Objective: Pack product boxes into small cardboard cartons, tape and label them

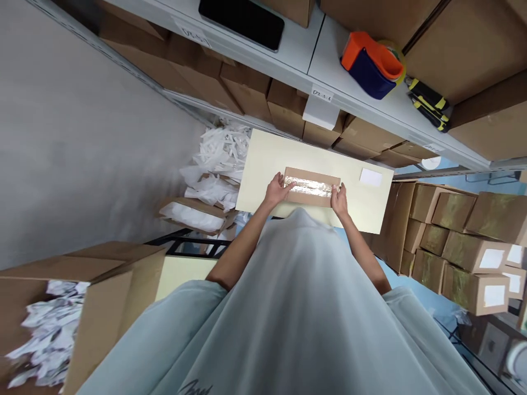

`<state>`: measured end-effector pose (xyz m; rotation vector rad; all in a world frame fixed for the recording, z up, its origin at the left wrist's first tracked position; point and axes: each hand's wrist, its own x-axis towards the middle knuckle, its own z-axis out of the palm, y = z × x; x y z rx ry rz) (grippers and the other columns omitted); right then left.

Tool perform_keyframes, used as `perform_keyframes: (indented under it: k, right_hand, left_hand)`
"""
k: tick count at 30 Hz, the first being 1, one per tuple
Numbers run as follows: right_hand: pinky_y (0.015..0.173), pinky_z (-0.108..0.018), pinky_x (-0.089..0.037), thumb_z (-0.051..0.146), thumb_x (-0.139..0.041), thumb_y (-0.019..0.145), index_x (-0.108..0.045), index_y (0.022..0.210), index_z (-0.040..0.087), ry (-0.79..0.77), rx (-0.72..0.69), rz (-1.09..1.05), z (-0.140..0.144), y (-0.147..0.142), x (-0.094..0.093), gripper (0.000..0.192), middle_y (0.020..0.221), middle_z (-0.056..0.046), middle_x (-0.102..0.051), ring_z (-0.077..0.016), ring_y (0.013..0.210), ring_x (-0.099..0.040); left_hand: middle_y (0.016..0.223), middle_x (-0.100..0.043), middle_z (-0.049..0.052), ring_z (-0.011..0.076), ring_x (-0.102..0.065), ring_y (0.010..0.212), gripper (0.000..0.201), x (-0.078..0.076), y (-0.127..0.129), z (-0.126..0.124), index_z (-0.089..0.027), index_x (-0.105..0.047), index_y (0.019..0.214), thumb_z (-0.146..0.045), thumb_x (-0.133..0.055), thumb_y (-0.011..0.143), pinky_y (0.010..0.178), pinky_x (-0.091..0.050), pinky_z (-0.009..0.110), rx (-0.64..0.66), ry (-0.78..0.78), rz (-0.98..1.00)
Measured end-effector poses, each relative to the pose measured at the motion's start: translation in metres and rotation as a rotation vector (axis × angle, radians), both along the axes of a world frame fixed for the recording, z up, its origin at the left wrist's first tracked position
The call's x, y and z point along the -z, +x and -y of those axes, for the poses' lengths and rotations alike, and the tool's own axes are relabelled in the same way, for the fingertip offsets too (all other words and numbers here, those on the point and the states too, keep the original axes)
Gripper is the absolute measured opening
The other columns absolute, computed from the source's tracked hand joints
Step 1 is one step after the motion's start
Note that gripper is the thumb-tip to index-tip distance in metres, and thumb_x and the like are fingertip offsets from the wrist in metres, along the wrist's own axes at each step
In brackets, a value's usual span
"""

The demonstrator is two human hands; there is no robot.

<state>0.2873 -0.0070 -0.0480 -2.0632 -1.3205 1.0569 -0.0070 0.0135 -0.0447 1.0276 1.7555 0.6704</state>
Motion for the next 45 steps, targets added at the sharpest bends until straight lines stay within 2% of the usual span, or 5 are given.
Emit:
perform_keyframes:
  k: [13,26,34,39,45]
  right_hand:
    - [0.096,-0.047,-0.059,0.063,-0.057,0.106,-0.065,0.125,0.021,0.314,0.013,0.218,0.013,-0.012,-0.028,0.047,0.126,-0.016,-0.073,-0.0266,0.098,-0.064]
    - [0.109,-0.058,-0.062,0.064,-0.072,0.092,-0.069,0.139,0.009,-0.021,0.066,0.273,0.066,-0.058,-0.015,0.072,0.134,-0.028,-0.078,-0.0404,0.119,-0.074]
    - [0.129,-0.064,-0.042,0.062,-0.062,0.105,-0.050,0.165,0.010,0.592,-0.082,0.585,-0.135,-0.030,-0.159,0.080,0.165,-0.029,-0.059,-0.0441,0.152,-0.054]
    - [0.128,-0.059,-0.040,0.040,-0.059,0.106,-0.053,0.157,-0.002,0.378,-0.246,0.828,-0.231,-0.048,-0.243,0.066,0.160,-0.035,-0.058,-0.0462,0.148,-0.053]
    - [0.130,-0.054,-0.037,0.027,-0.064,0.101,-0.062,0.149,0.001,0.272,-0.311,0.896,-0.256,-0.066,-0.271,0.054,0.157,-0.035,-0.062,-0.0434,0.152,-0.052]
  left_hand:
    - [0.130,-0.082,0.007,0.0225,-0.085,0.110,0.028,-0.035,-0.029,-0.008,-0.021,-0.081,0.120,-0.015,-0.070,0.094,0.103,-0.067,0.034,0.052,0.177,-0.022]
    - [0.125,-0.087,0.010,0.0305,-0.085,0.115,0.039,-0.030,-0.066,0.008,-0.024,-0.085,0.117,-0.010,-0.062,0.089,0.109,-0.066,0.045,0.301,-0.037,-0.161]
    - [0.150,-0.077,0.015,0.0317,-0.077,0.134,0.041,-0.149,0.009,-0.151,-0.020,-0.077,0.143,-0.020,-0.062,0.104,0.123,-0.060,0.049,0.455,0.575,0.006]
    - [0.150,-0.076,0.014,0.0313,-0.073,0.140,0.042,-0.237,0.057,-0.201,-0.020,-0.077,0.143,-0.016,-0.064,0.103,0.127,-0.057,0.047,0.480,0.830,0.016]
    - [0.150,-0.075,0.018,0.0321,-0.075,0.137,0.043,-0.257,0.056,-0.193,-0.019,-0.076,0.144,-0.013,-0.065,0.103,0.126,-0.056,0.049,0.500,0.802,-0.024]
